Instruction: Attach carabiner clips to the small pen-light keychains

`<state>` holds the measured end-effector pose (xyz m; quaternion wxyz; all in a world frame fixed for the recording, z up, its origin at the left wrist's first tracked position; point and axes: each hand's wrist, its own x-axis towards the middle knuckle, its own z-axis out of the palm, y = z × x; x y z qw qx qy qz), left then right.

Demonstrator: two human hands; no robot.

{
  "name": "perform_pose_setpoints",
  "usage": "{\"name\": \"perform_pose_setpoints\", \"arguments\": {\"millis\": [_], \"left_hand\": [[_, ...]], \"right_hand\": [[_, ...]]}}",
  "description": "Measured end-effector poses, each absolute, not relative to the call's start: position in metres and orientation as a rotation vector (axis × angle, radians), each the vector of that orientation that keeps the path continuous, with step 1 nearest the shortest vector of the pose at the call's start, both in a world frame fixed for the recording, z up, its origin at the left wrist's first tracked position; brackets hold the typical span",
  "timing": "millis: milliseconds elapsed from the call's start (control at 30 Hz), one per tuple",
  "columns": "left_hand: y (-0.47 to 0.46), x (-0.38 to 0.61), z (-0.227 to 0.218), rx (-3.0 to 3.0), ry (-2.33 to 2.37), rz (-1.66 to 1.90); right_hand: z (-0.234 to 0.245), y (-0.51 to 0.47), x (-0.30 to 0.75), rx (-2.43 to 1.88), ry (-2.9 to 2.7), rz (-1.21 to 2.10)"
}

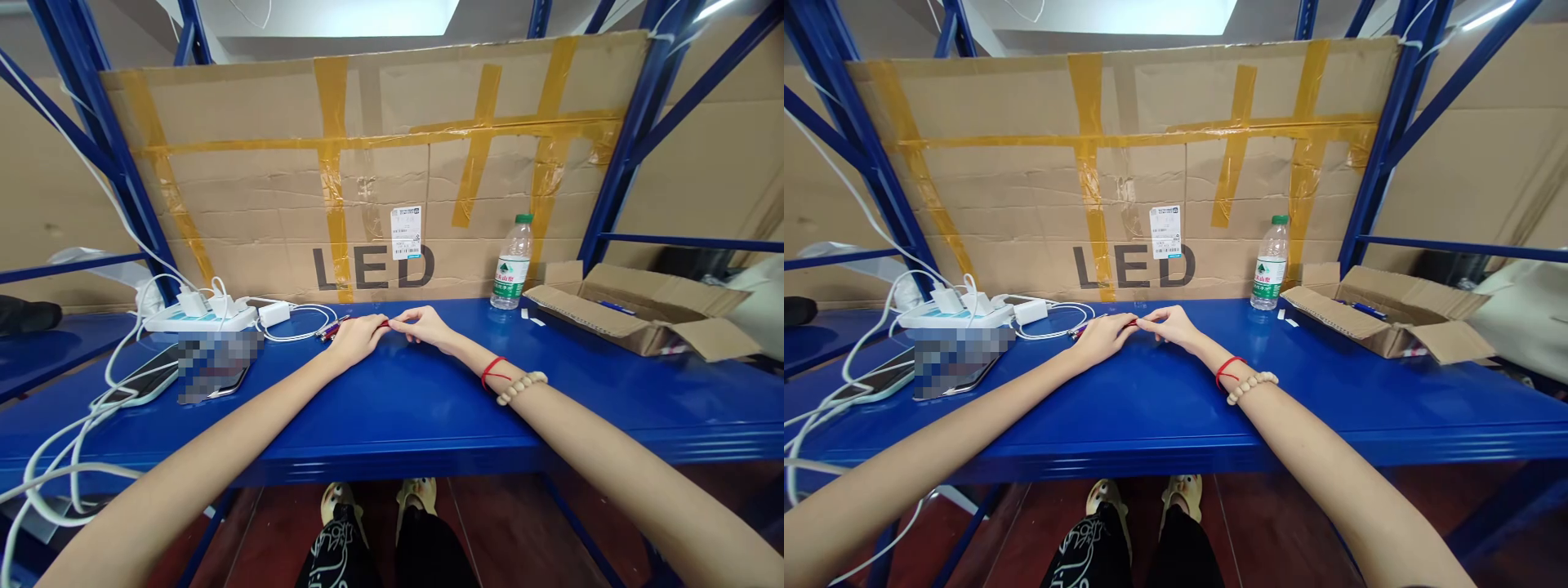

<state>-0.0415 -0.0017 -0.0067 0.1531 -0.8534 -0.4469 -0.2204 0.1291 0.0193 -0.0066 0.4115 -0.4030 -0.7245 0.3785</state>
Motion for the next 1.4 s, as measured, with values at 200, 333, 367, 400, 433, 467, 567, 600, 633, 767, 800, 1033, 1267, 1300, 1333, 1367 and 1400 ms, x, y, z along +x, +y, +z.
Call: {"name": "perform_pose_setpoints", "arguments": {"millis": [200, 333, 367, 400, 433, 467, 567, 600, 633, 767, 800, 1033, 1267, 1300, 1333, 1367, 1400], "left_hand": [[-0.0011, -0.0407, -0.0057, -2.484, -1.317, -0.658], [-0.0041, -0.0405, -0.0035, -2.562, -1.292, -0.701], [-0.005, -0.0405, -0.0028, -2.582, -1.296, -0.696], [-0.0057, -0.0405, -0.0021, -2.596, -1.303, -0.688], [-0.0063, -0.0406, -0.0014, -2.609, -1.31, -0.675], [-0.0067, -0.0408, -0.0009, -2.62, -1.314, -0.661], [-0.007, -0.0413, 0.0, -2.642, -1.313, -0.63], [-0.007, -0.0415, 0.0002, -2.649, -1.315, -0.622], [-0.007, -0.0415, 0.0004, -2.657, -1.317, -0.615], [-0.0081, -0.0412, 0.0011, -2.685, -1.288, -0.612], [-0.0085, -0.041, 0.0014, -2.686, -1.279, -0.608], [-0.009, -0.0402, 0.0014, -2.637, -1.28, -0.55], [-0.0069, -0.0393, -0.0002, -2.556, -1.328, -0.504], [-0.0066, -0.0393, -0.0005, -2.553, -1.326, -0.504], [-0.0064, -0.0392, -0.0007, -2.551, -1.319, -0.507], [-0.0061, -0.0392, -0.0009, -2.548, -1.311, -0.509], [-0.006, -0.0392, -0.0011, -2.544, -1.308, -0.509]], "right_hand": [[-0.0071, 0.0226, 0.132, -1.001, -1.818, 1.019], [-0.006, 0.0227, 0.1331, -1.012, -1.808, 1.04], [-0.0057, 0.0224, 0.1333, -1.018, -1.812, 1.037], [-0.0053, 0.0221, 0.1335, -1.022, -1.821, 1.031], [-0.0049, 0.0217, 0.1336, -1.025, -1.83, 1.022], [-0.0046, 0.0214, 0.1337, -1.027, -1.84, 1.015], [-0.0035, 0.0204, 0.1336, -1.034, -1.842, 1.016], [-0.0032, 0.0202, 0.1336, -1.034, -1.835, 1.023], [-0.0028, 0.0199, 0.1336, -1.033, -1.827, 1.029], [-0.0021, 0.0192, 0.1344, -1.022, -1.818, 1.038], [-0.0021, 0.0191, 0.1345, -1.019, -1.82, 1.038], [-0.0018, 0.0174, 0.1343, -1.028, -1.827, 1.052], [-0.0013, 0.0161, 0.1341, -1.028, -1.83, 1.06], [-0.0015, 0.0161, 0.1341, -1.029, -1.834, 1.053], [-0.0018, 0.0163, 0.1341, -1.029, -1.84, 1.048], [-0.0021, 0.0166, 0.1341, -1.029, -1.846, 1.044], [-0.0025, 0.017, 0.134, -1.027, -1.852, 1.041]]}}
